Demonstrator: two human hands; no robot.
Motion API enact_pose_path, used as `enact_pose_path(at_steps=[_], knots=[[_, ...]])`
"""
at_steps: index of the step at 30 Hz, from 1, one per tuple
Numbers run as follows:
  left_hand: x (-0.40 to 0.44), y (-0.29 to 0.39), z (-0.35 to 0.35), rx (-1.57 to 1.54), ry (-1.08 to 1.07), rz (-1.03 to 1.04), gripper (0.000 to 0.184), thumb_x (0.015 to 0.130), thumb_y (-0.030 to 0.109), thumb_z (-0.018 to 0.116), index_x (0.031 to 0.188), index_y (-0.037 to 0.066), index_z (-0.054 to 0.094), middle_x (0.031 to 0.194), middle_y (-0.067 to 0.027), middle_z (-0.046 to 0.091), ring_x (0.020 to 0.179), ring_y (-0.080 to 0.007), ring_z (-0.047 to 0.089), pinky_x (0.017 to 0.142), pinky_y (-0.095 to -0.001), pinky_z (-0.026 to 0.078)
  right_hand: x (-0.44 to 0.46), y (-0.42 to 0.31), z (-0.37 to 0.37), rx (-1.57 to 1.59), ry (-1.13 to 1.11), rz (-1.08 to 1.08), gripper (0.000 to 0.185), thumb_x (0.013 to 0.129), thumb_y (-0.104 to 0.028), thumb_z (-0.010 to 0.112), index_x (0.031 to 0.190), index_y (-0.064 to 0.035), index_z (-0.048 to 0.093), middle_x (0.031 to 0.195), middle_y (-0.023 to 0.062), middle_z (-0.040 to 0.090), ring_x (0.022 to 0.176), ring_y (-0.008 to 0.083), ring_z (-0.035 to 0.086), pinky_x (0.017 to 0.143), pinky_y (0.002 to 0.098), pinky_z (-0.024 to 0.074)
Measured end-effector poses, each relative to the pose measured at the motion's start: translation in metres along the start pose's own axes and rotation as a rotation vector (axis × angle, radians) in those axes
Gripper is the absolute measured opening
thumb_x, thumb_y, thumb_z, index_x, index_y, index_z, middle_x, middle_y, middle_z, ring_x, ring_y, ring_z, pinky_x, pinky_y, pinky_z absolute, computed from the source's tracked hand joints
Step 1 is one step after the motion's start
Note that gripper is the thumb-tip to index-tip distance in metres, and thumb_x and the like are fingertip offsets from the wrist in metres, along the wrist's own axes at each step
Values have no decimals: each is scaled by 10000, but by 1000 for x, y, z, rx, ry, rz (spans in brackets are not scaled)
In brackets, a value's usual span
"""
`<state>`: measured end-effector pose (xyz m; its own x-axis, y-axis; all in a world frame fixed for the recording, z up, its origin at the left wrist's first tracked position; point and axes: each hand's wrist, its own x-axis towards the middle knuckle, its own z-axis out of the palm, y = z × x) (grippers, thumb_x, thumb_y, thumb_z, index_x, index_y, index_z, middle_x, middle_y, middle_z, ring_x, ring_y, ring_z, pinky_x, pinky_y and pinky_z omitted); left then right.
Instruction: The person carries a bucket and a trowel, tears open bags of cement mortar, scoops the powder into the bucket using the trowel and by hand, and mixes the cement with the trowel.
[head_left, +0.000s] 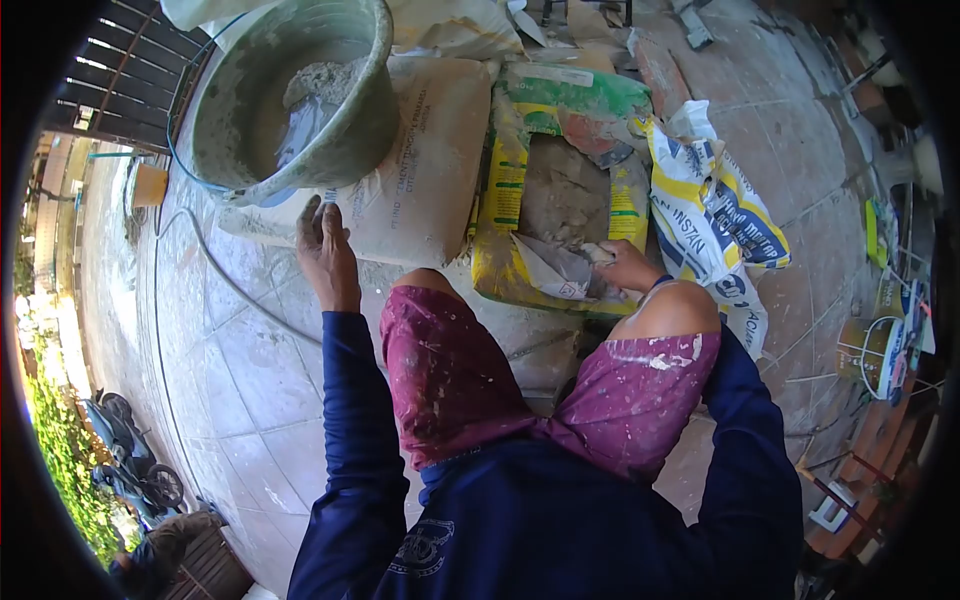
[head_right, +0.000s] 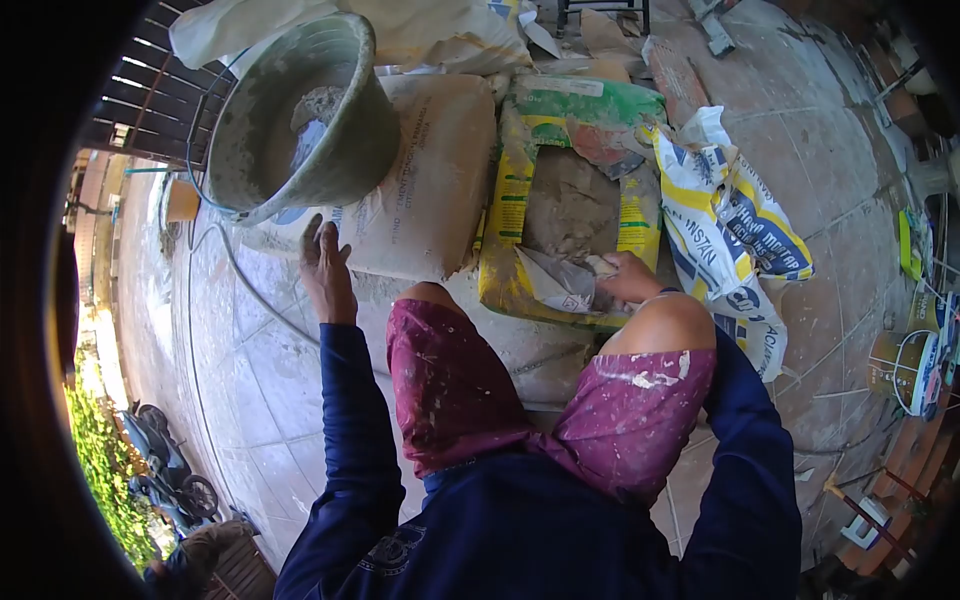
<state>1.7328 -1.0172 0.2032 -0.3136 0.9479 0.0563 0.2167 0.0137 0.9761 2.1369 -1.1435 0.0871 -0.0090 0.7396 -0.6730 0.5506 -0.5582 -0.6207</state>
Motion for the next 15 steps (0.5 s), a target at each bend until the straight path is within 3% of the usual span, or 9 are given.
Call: enact_pose_path(at_steps=[2, 5, 6, 9, 10, 13, 15], knots=[[0, -6, -1, 6, 35, -28, 559, 935, 350, 576, 1312, -39, 439, 1139, -191, 592, 1001, -218, 578, 826, -337, 493, -4, 1, -30, -45, 30, -41, 530, 796, -175, 688, 1228, 76, 512, 684, 109, 617, 433, 131, 552, 419, 295, 448], [-2, 20, -7, -258, 164, -116, 602, 949, 408, 523, 1372, 4, 382, 1298, -200, 481, 1139, -225, 508, 859, -365, 476, -12, -11, -71, -198, 147, -187, 440, 775, -178, 712, 1125, 55, 580, 685, 93, 618, 432, 131, 547, 410, 289, 443], [7, 22, -14, -401, 221, -174, 632, 961, 466, 449, 1396, 19, 350, 1402, -172, 387, 1227, -258, 450, 929, -404, 433, -19, -23, -85, -219, 178, -213, 408, 770, -179, 719, 1092, 44, 603, 688, 85, 618, 433, 130, 547, 409, 285, 443], [31, 63, -32, -525, 362, -52, 636, 975, 482, 378, 1414, 25, 321, 1449, -145, 344, 1257, -275, 434, 983, -437, 377, -67, -99, -122, -132, 131, -137, 346, 800, -137, 694, 1083, 38, 601, 688, 60, 606, 431, 107, 537, 406, 263, 439], [44, 79, -36, -559, 373, -14, 602, 982, 449, 356, 1386, 3, 373, 1429, -158, 389, 1272, -282, 426, 1008, -407, 358, -79, -121, -134, -160, 98, -163, 333, 812, -121, 680, 1097, 32, 598, 696, 56, 609, 432, 99, 534, 407, 256, 439], [113, 57, -51, -152, 425, 337, 526, 981, 369, 374, 1297, -42, 463, 1301, -215, 495, 1210, -292, 475, 975, -359, 377, -107, -193, -172, -234, 58, -286, 311, 829, -90, 655, 1114, 17, 594, 692, 33, 606, 454, 82, 537, 415, 239, 440], [122, 66, -45, -162, 470, 208, 468, 969, 305, 390, 1232, -67, 499, 1198, -234, 544, 1138, -313, 512, 950, -351, 383, -131, -255, -181, -216, 32, -416, 265, 842, -114, 643, 1076, 3, 606, 677, 23, 599, 480, 72, 546, 422, 227, 444]])
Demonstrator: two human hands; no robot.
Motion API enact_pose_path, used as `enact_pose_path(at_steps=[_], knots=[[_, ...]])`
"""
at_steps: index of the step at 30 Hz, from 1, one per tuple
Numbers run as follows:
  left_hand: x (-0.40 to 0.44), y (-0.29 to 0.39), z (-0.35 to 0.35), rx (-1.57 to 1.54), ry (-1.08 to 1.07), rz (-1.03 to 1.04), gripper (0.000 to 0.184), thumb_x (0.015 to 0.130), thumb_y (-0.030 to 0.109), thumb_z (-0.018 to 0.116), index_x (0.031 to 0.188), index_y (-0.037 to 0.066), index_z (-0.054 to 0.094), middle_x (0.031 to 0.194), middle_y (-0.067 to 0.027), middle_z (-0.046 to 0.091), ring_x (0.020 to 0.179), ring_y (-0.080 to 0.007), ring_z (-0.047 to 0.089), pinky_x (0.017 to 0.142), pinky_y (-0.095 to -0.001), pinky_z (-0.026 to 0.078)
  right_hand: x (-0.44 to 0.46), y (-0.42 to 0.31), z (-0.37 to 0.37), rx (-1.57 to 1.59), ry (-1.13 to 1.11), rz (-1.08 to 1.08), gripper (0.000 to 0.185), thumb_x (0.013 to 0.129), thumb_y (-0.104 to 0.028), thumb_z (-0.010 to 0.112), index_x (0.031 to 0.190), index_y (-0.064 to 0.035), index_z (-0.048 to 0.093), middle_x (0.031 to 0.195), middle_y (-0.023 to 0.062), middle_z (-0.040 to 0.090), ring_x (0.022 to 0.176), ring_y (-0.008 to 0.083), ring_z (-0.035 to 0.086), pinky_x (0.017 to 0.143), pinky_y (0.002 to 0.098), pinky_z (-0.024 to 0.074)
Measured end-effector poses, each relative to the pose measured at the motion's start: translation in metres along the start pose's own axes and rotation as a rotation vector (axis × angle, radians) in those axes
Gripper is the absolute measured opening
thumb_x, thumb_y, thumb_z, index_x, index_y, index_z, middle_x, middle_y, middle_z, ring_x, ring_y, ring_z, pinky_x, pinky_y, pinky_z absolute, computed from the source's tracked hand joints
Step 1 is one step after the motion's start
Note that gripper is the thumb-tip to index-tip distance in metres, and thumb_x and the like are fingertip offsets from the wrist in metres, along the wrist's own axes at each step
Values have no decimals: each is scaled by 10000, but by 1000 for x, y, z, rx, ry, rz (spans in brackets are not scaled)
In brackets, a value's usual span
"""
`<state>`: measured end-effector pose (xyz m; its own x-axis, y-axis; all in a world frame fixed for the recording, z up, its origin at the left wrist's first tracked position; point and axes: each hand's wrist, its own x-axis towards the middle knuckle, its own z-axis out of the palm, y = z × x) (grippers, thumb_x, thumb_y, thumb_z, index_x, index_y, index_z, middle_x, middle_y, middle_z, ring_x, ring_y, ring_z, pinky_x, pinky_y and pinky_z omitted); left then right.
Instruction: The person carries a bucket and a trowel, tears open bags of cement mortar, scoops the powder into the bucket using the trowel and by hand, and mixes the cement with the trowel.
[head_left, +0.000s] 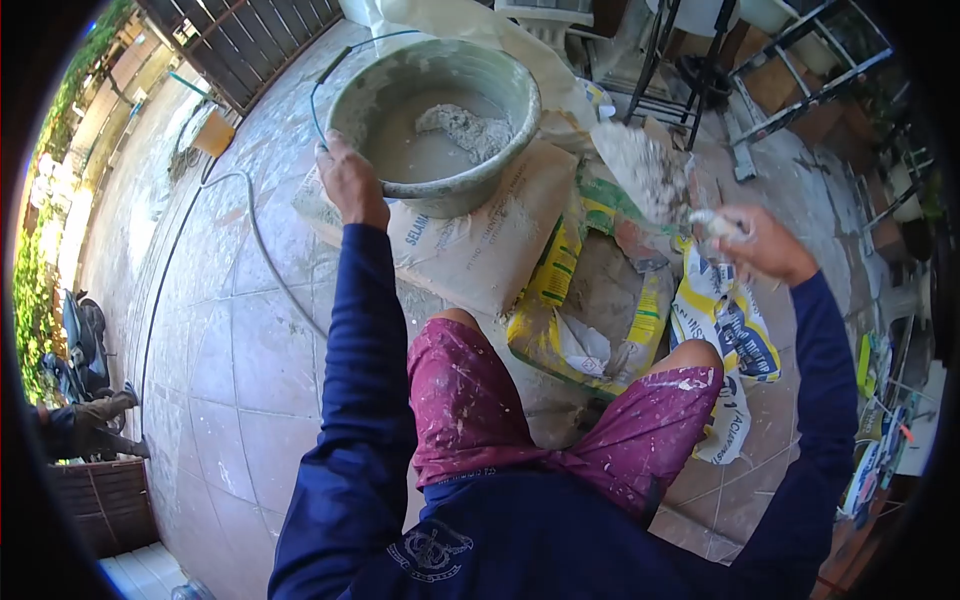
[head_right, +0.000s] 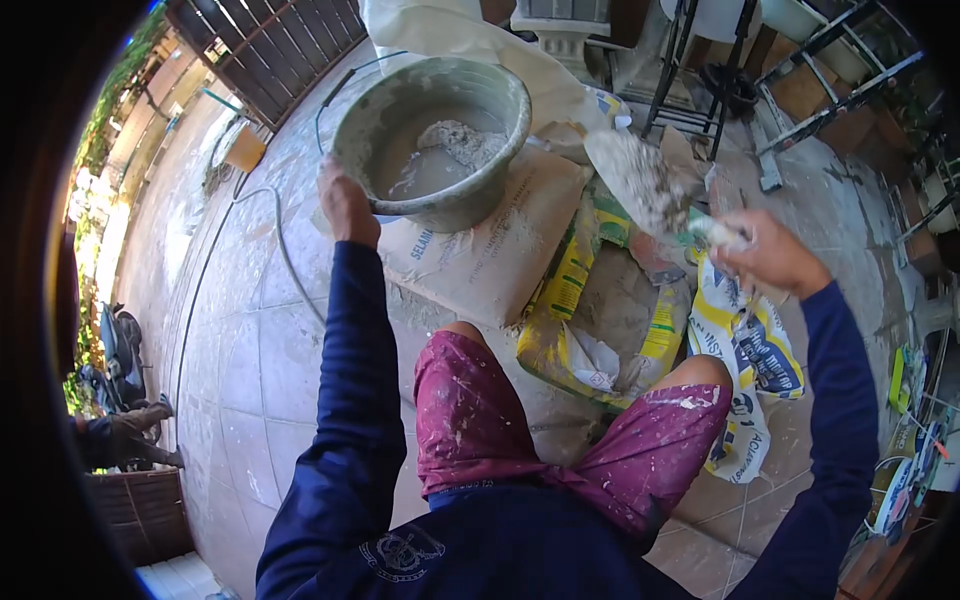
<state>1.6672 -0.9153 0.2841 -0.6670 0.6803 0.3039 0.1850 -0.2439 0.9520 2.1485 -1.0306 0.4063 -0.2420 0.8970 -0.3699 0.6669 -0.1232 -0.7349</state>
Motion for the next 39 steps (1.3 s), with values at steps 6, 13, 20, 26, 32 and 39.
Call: enact_pose_path(at_steps=[6, 13, 20, 26, 32, 39], knots=[[-7, 9, 6, 126, 92, 11, 392, 922, 176, 423, 1191, -97, 504, 1096, -261, 581, 1013, -377, 558, 915, -406, 393, 77, -132, -14, -211, -203, -238, 298, 877, -248, 603, 1039, 0, 628, 672, 46, 592, 484, 106, 565, 410, 266, 479], [-7, 11, 7, 189, 141, 70, 396, 901, 166, 422, 1172, -104, 525, 1107, -301, 574, 1051, -431, 534, 931, -441, 380, 183, -205, 79, -517, -235, -152, 262, 828, -203, 617, 909, 45, 640, 653, 105, 601, 461, 191, 589, 399, 322, 486], [-14, 20, 8, 198, 233, 66, 396, 916, 176, 428, 1178, -97, 545, 1064, -260, 625, 992, -364, 598, 893, -378, 428, 191, -216, 118, -939, -56, -425, 214, 730, -85, 579, 882, 31, 673, 754, 203, 655, 627, 301, 657, 565, 402, 528], [-8, 15, 8, 158, 191, 101, 365, 904, 168, 416, 1093, -114, 550, 991, -291, 605, 931, -421, 567, 865, -434, 408, 182, -211, 109, -972, 153, -621, 318, 729, -102, 608, 1029, -6, 653, 910, 209, 662, 864, 361, 639, 757, 440, 501], [0, -16, 6, -15, 104, 125, 196, 883, 173, 486, 767, 18, 518, 659, -39, 488, 607, -151, 466, 564, -334, 372, 82, -110, 65, -698, 684, -652, 335, 759, -139, 619, 1071, -23, 582, 878, 230, 634, 848, 407, 615, 731, 466, 491], [39, -87, -7, 87, -105, 321, 209, 885, 103, 447, 882, -77, 555, 798, -148, 583, 740, -270, 554, 706, -366, 442, 48, 169, 132, -492, 481, 279, 410, 718, -211, 639, 1110, -99, 598, 977, 228, 649, 937, 407, 613, 809, 475, 493]])
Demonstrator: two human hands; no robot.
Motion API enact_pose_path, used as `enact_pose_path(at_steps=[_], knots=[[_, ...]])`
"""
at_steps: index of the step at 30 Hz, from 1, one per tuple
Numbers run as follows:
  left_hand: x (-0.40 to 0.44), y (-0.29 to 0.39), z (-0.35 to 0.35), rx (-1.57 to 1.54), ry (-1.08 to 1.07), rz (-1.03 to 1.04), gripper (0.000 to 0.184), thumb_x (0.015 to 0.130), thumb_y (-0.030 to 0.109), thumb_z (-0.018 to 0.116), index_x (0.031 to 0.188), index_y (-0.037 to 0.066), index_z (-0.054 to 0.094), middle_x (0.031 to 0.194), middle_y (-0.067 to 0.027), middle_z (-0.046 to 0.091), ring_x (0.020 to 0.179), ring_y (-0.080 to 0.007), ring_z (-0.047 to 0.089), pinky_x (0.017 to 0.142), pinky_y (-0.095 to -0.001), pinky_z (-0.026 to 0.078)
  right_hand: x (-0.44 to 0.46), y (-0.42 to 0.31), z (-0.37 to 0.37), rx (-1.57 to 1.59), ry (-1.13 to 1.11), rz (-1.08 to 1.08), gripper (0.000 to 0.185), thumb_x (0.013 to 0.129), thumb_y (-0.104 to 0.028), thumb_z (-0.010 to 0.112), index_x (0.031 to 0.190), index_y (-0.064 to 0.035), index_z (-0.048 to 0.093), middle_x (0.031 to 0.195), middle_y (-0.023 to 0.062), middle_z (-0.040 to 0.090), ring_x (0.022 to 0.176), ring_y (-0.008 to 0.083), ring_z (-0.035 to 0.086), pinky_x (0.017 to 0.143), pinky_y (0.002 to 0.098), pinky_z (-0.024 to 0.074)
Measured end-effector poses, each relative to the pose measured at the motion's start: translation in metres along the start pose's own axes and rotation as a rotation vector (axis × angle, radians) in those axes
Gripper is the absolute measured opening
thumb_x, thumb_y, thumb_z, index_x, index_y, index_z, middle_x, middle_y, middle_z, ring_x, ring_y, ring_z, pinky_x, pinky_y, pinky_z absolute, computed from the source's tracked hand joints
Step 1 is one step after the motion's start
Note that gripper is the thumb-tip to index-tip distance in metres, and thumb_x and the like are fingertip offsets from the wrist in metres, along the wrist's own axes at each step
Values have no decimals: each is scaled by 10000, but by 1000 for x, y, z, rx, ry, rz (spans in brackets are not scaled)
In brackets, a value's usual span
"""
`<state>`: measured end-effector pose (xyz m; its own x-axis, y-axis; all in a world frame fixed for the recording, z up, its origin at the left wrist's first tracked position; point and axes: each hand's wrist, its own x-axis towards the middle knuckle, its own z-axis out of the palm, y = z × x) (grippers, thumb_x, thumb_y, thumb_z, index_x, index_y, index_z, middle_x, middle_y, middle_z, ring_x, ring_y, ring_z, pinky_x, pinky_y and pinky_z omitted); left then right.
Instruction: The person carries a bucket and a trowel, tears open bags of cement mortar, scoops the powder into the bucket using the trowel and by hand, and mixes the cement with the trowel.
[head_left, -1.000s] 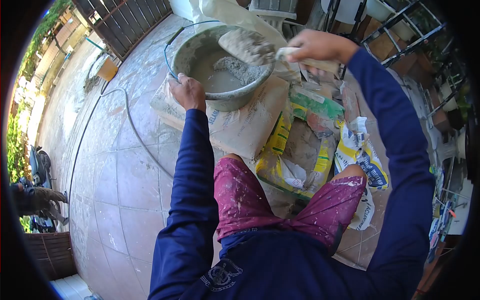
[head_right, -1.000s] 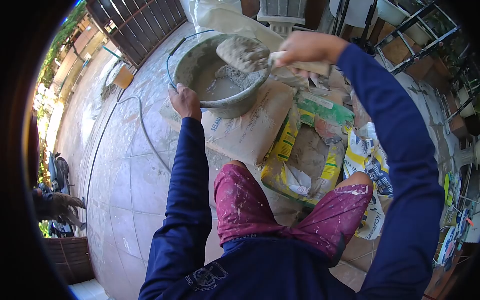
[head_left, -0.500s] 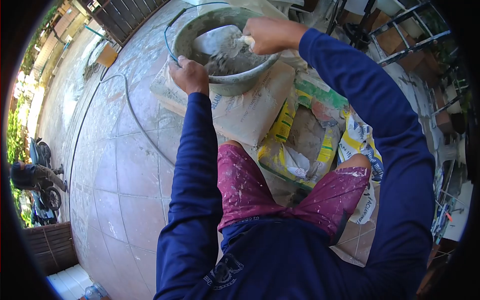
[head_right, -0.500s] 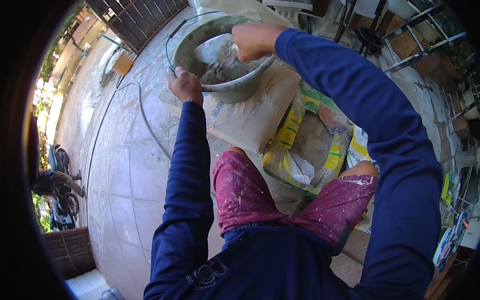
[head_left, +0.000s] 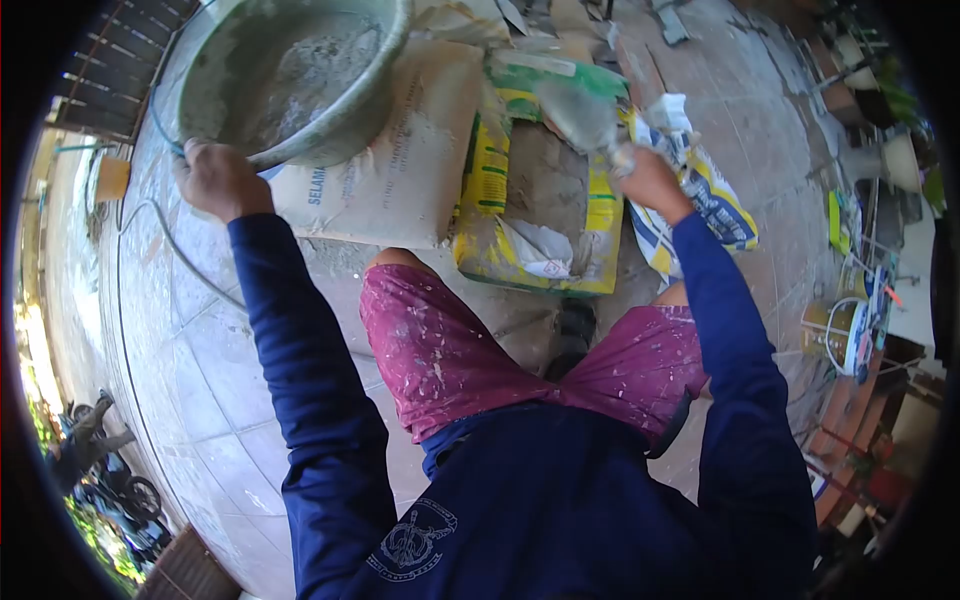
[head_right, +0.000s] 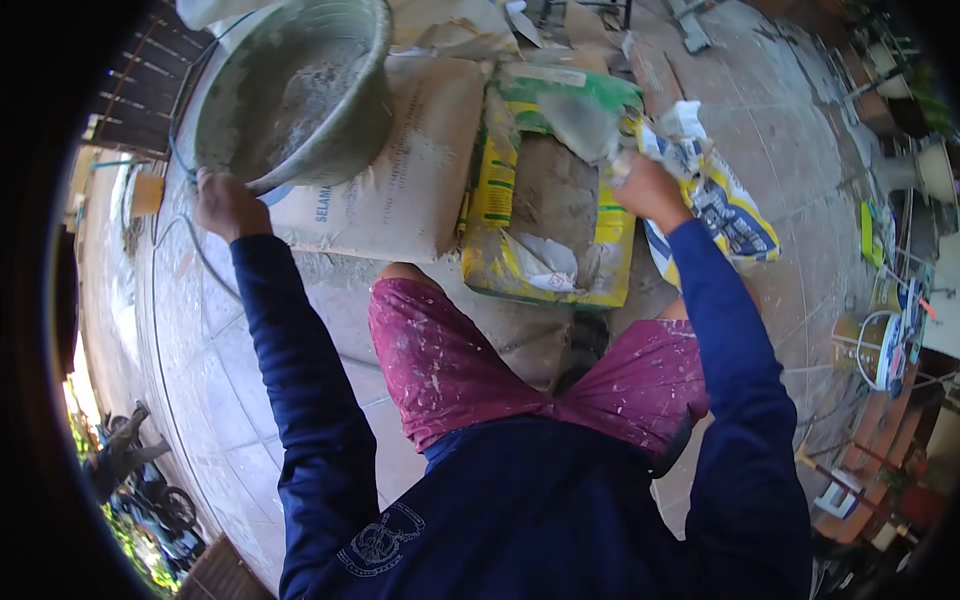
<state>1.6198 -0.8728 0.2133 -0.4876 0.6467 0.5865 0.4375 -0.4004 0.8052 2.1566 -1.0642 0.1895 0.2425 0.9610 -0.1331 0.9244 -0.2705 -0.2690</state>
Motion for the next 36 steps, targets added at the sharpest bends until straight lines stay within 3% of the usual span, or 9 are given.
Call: enact_pose_path(at_steps=[4, 9, 10, 12, 21, 24, 28, 35, 36], knots=[[-3, 36, -11, 764, -83, 348, 212, 860, 69, 437, 893, -91, 572, 868, -207, 604, 807, -346, 583, 760, -389, 467, -27, 18, 81, -151, -212, 137, 537, 701, -185, 633, 1226, -116, 540, 990, 222, 651, 925, 400, 624, 800, 478, 502], [-10, 89, -8, 1406, -348, 502, 74, 685, 5, 639, 749, -9, 674, 870, -162, 629, 846, -333, 607, 746, -382, 489, -80, 42, 118, -103, -301, 197, 580, 718, -184, 619, 1279, -103, 498, 984, 243, 646, 896, 411, 626, 793, 475, 507], [-11, 82, -6, 1389, -255, 538, 93, 603, -41, 692, 661, 31, 682, 856, -126, 636, 818, -306, 617, 716, -370, 491, -90, 49, 115, -53, -300, 154, 549, 734, -180, 606, 1266, -86, 510, 971, 252, 644, 897, 421, 621, 800, 470, 505], [-13, 92, -4, 1358, -276, 531, 80, 608, -32, 695, 667, 20, 682, 854, -126, 637, 800, -310, 620, 714, -370, 494, -108, 48, 110, 49, -311, 66, 489, 769, -185, 579, 1234, -42, 526, 952, 277, 634, 895, 441, 610, 811, 462, 499], [-11, 88, -6, 1414, -210, 553, 76, 638, -11, 705, 702, 28, 709, 866, -119, 649, 801, -287, 640, 712, -346, 495, -145, 1, 132, 126, -449, 41, 532, 743, -187, 617, 1254, -67, 524, 988, 240, 645, 936, 399, 624, 839, 455, 502], [-12, 86, -6, 1399, -257, 530, 74, 647, -4, 702, 711, 29, 715, 875, -119, 652, 802, -288, 641, 712, -346, 494, -155, -57, 95, -42, -529, 69, 559, 715, -146, 633, 1257, -63, 526, 996, 241, 631, 928, 417, 615, 817, 468, 502], [-10, 88, -8, 1432, -272, 556, 89, 632, -1, 706, 712, 35, 721, 876, -121, 653, 793, -293, 633, 708, -349, 491, -132, -49, 103, -160, -383, 18, 660, 692, -150, 667, 1326, -192, 489, 978, 209, 639, 897, 389, 634, 804, 461, 513], [-11, 87, -8, 1395, -326, 563, 91, 613, -5, 711, 689, 45, 718, 866, -122, 654, 774, -302, 631, 704, -355, 491, -82, -3, 129, 18, -232, 438, 583, 714, -153, 646, 1274, -95, 496, 1021, 242, 642, 972, 396, 619, 835, 456, 506], [-12, 88, -5, 1405, -321, 548, 91, 613, -3, 712, 690, 46, 717, 864, -118, 654, 779, -299, 631, 708, -352, 490, -85, 3, 138, 19, -240, 372, 558, 722, -163, 634, 1252, -74, 485, 987, 231, 652, 943, 395, 631, 821, 471, 513]])
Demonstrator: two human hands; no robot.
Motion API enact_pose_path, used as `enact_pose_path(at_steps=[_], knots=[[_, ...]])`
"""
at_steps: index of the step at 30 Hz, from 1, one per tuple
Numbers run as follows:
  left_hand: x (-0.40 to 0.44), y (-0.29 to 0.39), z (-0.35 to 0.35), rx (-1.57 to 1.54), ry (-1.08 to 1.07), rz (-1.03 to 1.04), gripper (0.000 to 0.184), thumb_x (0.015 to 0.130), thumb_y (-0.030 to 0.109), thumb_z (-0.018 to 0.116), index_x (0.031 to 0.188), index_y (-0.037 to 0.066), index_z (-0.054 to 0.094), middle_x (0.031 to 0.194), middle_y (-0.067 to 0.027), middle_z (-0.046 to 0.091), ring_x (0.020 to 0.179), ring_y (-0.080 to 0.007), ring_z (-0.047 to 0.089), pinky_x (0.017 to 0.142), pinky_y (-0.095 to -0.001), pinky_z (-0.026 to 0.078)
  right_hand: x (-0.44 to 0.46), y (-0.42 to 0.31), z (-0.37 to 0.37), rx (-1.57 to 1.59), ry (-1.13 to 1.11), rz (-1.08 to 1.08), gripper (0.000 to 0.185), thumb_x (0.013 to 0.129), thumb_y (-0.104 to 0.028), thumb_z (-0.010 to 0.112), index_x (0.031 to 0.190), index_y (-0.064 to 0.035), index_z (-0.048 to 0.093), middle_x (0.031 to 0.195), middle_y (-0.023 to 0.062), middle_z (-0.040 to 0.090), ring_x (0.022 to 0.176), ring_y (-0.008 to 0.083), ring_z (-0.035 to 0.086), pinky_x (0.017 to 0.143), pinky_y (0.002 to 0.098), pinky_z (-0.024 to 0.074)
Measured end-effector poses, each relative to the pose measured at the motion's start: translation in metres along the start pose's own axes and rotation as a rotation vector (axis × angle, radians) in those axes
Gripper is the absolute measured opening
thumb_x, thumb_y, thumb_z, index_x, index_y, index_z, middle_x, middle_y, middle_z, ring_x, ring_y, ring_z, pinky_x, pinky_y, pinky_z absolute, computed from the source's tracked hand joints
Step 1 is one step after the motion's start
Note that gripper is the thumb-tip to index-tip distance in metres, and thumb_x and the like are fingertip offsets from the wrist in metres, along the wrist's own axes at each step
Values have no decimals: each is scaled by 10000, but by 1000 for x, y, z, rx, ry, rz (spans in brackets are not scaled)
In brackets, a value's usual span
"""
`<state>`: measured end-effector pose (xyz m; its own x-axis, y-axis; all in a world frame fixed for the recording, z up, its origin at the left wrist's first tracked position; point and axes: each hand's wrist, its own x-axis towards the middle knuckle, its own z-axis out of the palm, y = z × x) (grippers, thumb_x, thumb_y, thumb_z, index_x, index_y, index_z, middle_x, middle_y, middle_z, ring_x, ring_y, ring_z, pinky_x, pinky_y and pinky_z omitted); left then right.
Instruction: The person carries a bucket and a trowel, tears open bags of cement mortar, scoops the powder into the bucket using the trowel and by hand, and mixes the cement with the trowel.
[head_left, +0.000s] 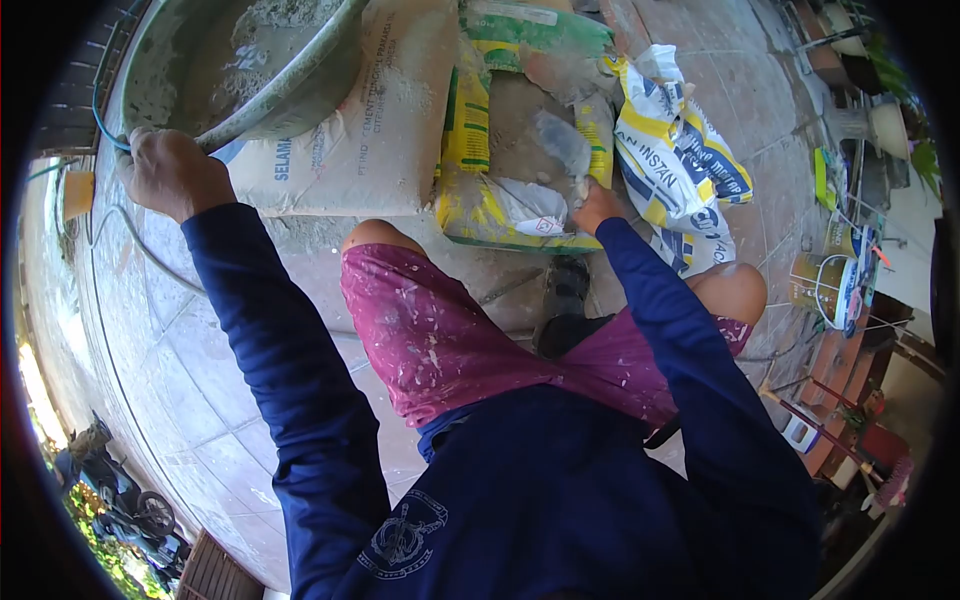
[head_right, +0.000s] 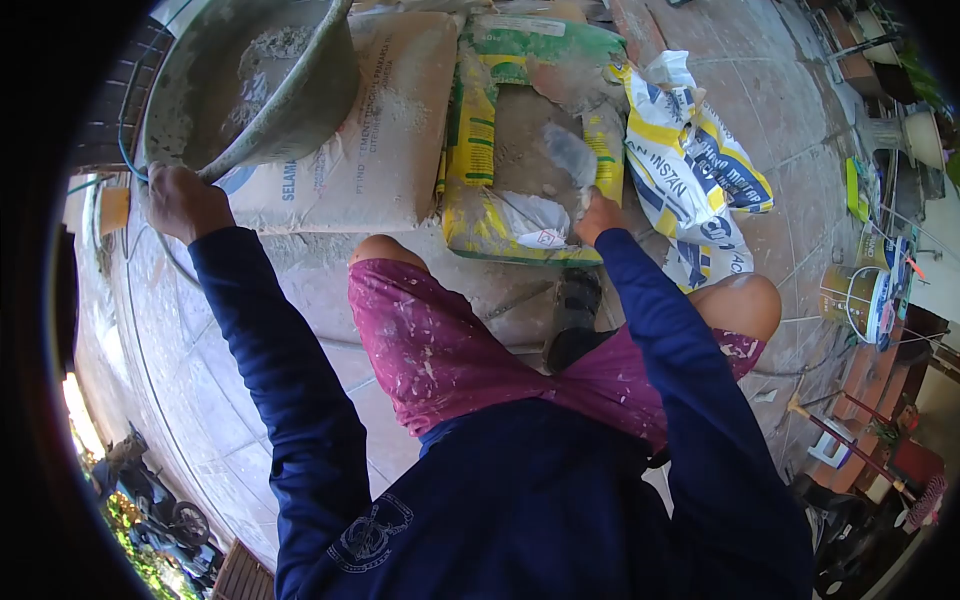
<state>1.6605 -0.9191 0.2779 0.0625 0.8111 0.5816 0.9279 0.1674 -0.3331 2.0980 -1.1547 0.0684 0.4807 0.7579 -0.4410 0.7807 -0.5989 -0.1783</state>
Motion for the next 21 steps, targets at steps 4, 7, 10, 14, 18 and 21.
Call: enact_pose_path(at_steps=[4, 7, 10, 14, 18, 21], knots=[[0, 6, -5, -21, -11, -65, 93, 615, 9, 725, 699, 46, 718, 850, -103, 652, 805, -280, 633, 730, -332, 489, -22, -7, 25, -42, -17, -117, 564, 715, -155, 646, 1251, -84, 484, 980, 230, 653, 938, 408, 630, 816, 472, 514], [-3, -3, 3, 7, 10, -51, 113, 622, -17, 690, 718, 42, 701, 897, -115, 645, 816, -298, 636, 711, -364, 493, -77, -39, 4, -116, -155, -164, 559, 719, -148, 644, 1252, -96, 481, 966, 233, 653, 922, 407, 634, 809, 476, 514], [0, 0, -7, 47, 38, -36, 101, 619, 15, 725, 714, 47, 710, 877, -102, 651, 820, -277, 636, 738, -331, 489, -88, -46, -20, -187, -232, -282, 507, 747, -149, 620, 1233, -109, 483, 938, 233, 657, 888, 395, 647, 785, 483, 518], [-1, 2, -7, 76, 26, -18, 96, 627, 29, 743, 719, 49, 724, 861, -95, 658, 829, -260, 633, 773, -309, 478, 5, -25, -24, -162, 97, -20, 400, 800, -183, 592, 1167, -45, 515, 943, 226, 661, 902, 382, 648, 780, 486, 516], [2, 4, -5, 78, -28, -9, 92, 626, 26, 733, 715, 49, 722, 868, -101, 657, 836, -267, 628, 779, -315, 471, 30, -22, 16, 9, 73, 47, 400, 796, -185, 591, 1155, -28, 512, 1011, 256, 640, 995, 393, 612, 810, 470, 510], [-2, 8, -9, 103, -18, -19, 95, 617, 27, 729, 707, 54, 718, 868, -103, 655, 835, -273, 625, 775, -319, 470, 0, -30, 24, -47, -2, -10, 446, 778, -156, 600, 1193, -40, 486, 997, 251, 644, 959, 395, 625, 809, 470, 511]])
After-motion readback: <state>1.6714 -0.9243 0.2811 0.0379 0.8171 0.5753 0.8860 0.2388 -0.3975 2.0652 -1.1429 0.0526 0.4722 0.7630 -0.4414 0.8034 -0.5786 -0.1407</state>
